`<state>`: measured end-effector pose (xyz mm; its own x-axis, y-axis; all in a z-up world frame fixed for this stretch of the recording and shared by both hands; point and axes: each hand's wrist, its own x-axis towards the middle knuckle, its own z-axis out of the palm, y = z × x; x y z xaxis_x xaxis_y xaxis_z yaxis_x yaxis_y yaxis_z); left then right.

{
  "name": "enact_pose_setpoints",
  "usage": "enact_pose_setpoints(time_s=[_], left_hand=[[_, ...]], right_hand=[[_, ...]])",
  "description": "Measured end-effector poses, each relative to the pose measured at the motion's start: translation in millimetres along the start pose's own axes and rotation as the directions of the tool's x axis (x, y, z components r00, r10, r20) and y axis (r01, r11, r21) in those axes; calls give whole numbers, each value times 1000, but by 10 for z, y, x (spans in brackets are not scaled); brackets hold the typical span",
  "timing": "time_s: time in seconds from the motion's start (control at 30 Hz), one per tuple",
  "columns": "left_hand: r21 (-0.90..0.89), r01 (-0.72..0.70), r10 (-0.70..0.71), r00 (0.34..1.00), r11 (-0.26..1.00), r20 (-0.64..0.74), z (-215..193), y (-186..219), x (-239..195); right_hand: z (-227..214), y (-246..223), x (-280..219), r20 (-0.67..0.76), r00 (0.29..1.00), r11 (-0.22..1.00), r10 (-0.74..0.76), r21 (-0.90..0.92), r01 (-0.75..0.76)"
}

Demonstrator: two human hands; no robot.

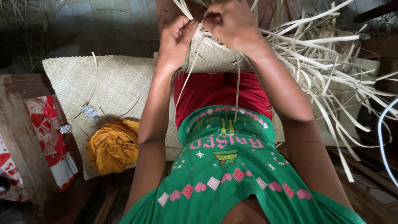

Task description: The person weaves a basket by hand, interlacing dried palm strips through a partially completed basket base resting on their lap. They repeatedly pull and tighten the strips to form the woven pattern.

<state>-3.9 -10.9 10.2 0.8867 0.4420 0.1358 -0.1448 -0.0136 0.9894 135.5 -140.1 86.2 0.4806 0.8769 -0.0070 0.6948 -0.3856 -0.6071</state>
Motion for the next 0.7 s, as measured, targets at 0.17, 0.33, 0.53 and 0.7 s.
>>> enact_pose_setpoints(time_s=[0.17, 0.33, 0.53, 0.7], left_hand=[[96, -32, 32, 999, 995, -2, -6, 8, -11], [199, -78, 84, 996, 977, -25, 35, -23, -49], [-12, -79, 78, 995, 997, -61, 39, 96, -56], [-1, -34, 34, 996, 999, -77, 36, 192, -76]], right_hand=[[-38, -76, -58, -24, 999, 999, -38, 10, 38], [7, -96, -104, -42, 999, 1000, 14, 11, -13], [-74, -222, -155, -31, 999, 999, -9, 45, 10], [-70, -257, -178, -57, 997, 996, -52, 68, 56]])
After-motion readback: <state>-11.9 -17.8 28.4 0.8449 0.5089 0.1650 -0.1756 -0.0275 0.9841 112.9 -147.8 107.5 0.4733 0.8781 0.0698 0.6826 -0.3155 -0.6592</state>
